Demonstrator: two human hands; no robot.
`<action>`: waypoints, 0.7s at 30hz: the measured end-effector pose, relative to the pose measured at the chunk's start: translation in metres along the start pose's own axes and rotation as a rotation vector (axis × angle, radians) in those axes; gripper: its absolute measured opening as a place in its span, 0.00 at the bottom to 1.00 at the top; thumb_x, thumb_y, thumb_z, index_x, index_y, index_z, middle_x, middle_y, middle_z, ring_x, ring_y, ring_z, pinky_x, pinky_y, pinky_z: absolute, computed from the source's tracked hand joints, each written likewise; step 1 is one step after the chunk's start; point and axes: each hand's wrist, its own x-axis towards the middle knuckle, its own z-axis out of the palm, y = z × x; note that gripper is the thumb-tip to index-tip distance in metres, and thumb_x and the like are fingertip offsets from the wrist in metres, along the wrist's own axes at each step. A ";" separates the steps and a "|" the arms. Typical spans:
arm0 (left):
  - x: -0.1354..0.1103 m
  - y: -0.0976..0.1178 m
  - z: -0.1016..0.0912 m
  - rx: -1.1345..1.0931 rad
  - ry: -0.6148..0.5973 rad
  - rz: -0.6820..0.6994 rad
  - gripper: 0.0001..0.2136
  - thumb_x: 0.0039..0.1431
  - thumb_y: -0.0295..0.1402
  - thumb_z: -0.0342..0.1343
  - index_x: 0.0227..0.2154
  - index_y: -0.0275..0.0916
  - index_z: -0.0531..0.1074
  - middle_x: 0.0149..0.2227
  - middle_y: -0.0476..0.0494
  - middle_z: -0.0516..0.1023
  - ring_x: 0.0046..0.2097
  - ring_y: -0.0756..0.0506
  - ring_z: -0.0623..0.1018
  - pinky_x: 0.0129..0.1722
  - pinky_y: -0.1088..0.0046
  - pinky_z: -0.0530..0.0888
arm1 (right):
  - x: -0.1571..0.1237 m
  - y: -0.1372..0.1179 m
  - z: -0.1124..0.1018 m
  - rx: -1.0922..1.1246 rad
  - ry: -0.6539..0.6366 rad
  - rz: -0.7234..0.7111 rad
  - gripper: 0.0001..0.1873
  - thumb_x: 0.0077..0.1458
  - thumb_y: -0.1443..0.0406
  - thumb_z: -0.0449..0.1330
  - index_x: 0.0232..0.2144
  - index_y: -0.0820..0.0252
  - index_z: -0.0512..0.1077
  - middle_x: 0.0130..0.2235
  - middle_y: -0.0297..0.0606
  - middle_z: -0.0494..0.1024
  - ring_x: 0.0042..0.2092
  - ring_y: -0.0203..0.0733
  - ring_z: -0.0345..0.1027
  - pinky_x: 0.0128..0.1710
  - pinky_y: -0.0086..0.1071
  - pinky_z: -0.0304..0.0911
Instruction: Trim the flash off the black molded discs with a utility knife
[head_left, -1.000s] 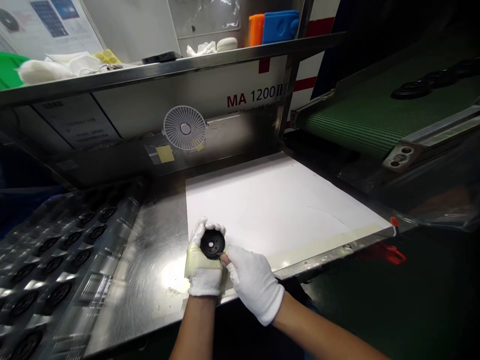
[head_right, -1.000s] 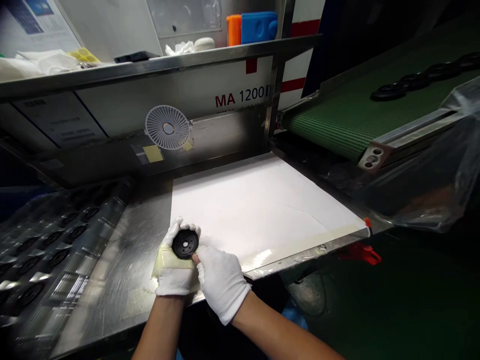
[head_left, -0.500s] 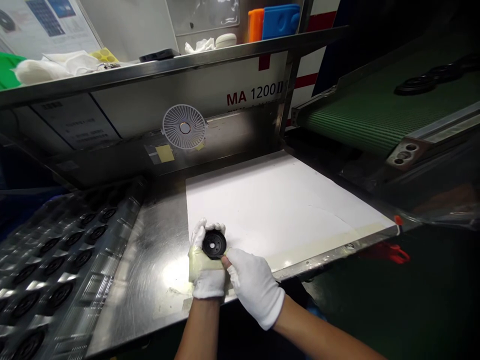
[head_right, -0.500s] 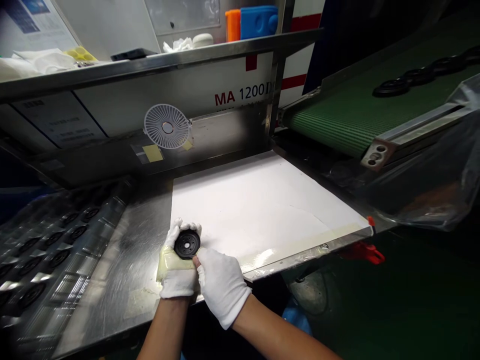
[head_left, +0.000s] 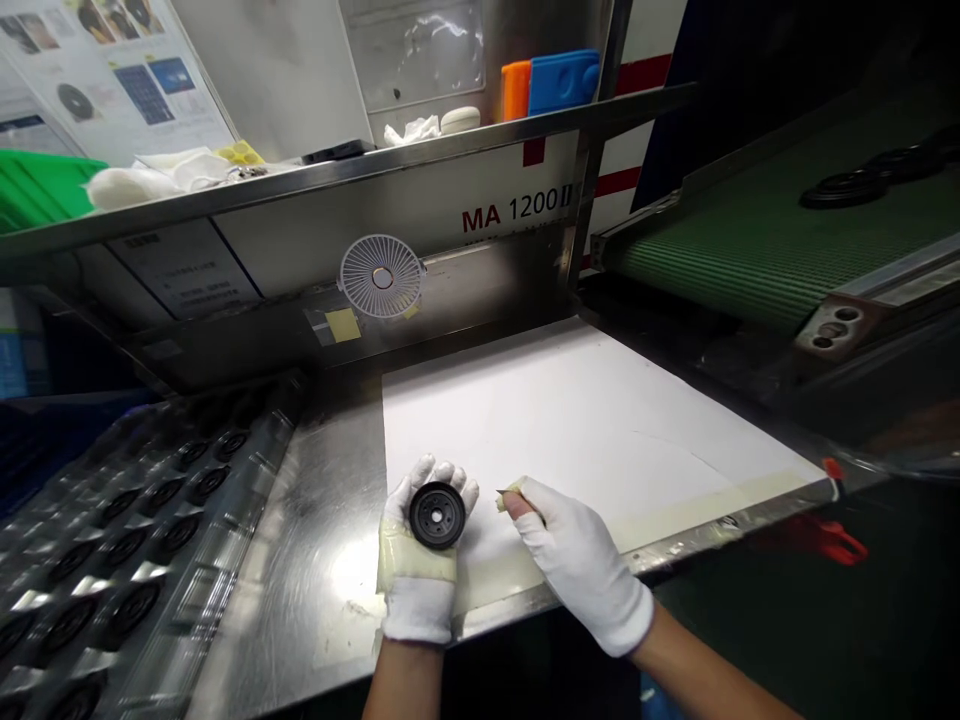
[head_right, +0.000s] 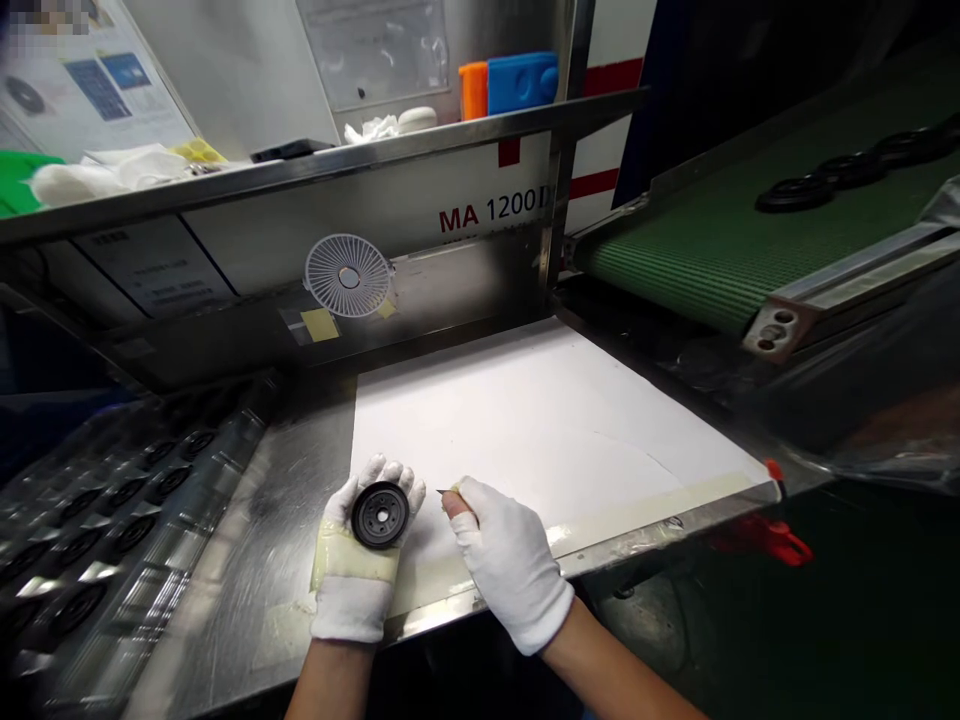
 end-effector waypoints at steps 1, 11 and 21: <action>0.000 -0.001 0.001 -0.023 0.005 -0.002 0.07 0.51 0.29 0.52 0.33 0.35 0.72 0.35 0.42 0.74 0.43 0.42 0.73 0.46 0.57 0.70 | 0.000 0.000 -0.002 0.004 -0.012 0.000 0.17 0.62 0.58 0.44 0.24 0.56 0.60 0.23 0.29 0.65 0.26 0.35 0.59 0.26 0.26 0.50; 0.002 -0.015 0.019 -0.211 0.076 -0.043 0.05 0.52 0.26 0.51 0.25 0.35 0.70 0.25 0.48 0.71 0.29 0.51 0.72 0.33 0.73 0.73 | -0.007 -0.019 0.007 -0.161 -0.069 -0.074 0.13 0.60 0.62 0.47 0.25 0.56 0.64 0.25 0.31 0.70 0.27 0.37 0.62 0.26 0.30 0.49; -0.016 -0.023 0.035 0.087 0.206 0.017 0.17 0.53 0.45 0.50 0.41 0.40 0.68 0.37 0.40 0.73 0.40 0.40 0.74 0.39 0.55 0.71 | -0.007 0.029 -0.021 0.380 0.292 0.126 0.16 0.56 0.52 0.48 0.35 0.55 0.67 0.30 0.37 0.72 0.31 0.41 0.67 0.34 0.31 0.64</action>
